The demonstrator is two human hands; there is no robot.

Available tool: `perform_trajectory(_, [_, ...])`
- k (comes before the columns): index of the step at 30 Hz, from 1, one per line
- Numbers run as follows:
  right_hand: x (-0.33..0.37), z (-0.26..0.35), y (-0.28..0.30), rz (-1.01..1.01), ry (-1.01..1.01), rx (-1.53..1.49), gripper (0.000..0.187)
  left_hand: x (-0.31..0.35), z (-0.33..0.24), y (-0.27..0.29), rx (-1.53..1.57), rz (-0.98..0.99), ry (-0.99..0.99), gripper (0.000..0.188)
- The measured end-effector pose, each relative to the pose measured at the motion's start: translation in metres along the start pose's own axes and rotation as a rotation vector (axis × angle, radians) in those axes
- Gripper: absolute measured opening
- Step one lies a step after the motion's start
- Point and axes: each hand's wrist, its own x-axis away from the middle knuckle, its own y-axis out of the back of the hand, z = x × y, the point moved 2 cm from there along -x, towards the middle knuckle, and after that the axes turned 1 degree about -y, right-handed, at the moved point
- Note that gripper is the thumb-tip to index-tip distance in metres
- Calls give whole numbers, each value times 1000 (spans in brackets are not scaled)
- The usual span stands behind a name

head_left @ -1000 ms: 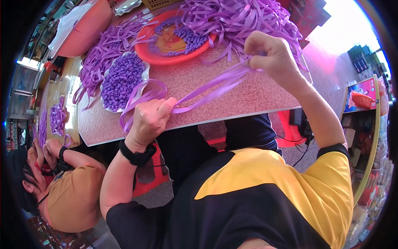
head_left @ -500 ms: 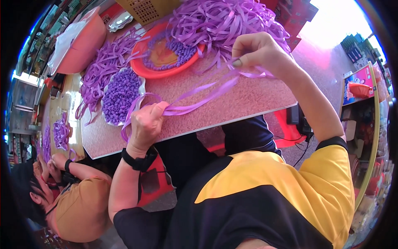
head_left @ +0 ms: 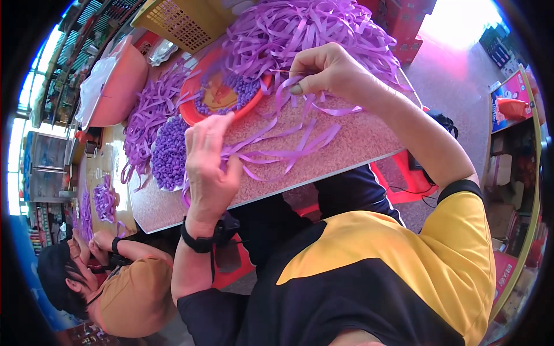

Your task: Tying individual purple ribbon strips onto a circular ring base at a factory assembly table.

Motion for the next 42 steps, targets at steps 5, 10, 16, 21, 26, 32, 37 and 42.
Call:
perform_trajectory(5, [-5,14,-8,33,80,-52,15,-50,-22,-14,1191,-164,563,53])
perform_trajectory(10, [-11,8,-4,17,110,-127,23,-70,-7,-59,1629,35,711,34])
perform_trajectory(16, [-8,-6,16,-57,-121,-151,19,-64,20,-68,1702,-57,798,15])
perform_trajectory(21, [-3,-1,14,-54,-164,-278,9,-59,25,-64,1616,-50,831,10])
perform_trajectory(26, [2,-3,-7,71,-101,-272,10,-61,17,-68,1222,-249,704,7])
perform_trajectory(32, [1,-10,-14,99,-53,-397,12,-63,10,-72,872,-401,576,3])
perform_trajectory(37, [10,-5,-17,179,-42,-479,11,-58,29,-73,635,-433,587,6])
perform_trajectory(42, [6,-2,-10,82,9,-385,9,-54,46,-58,724,-604,767,6])
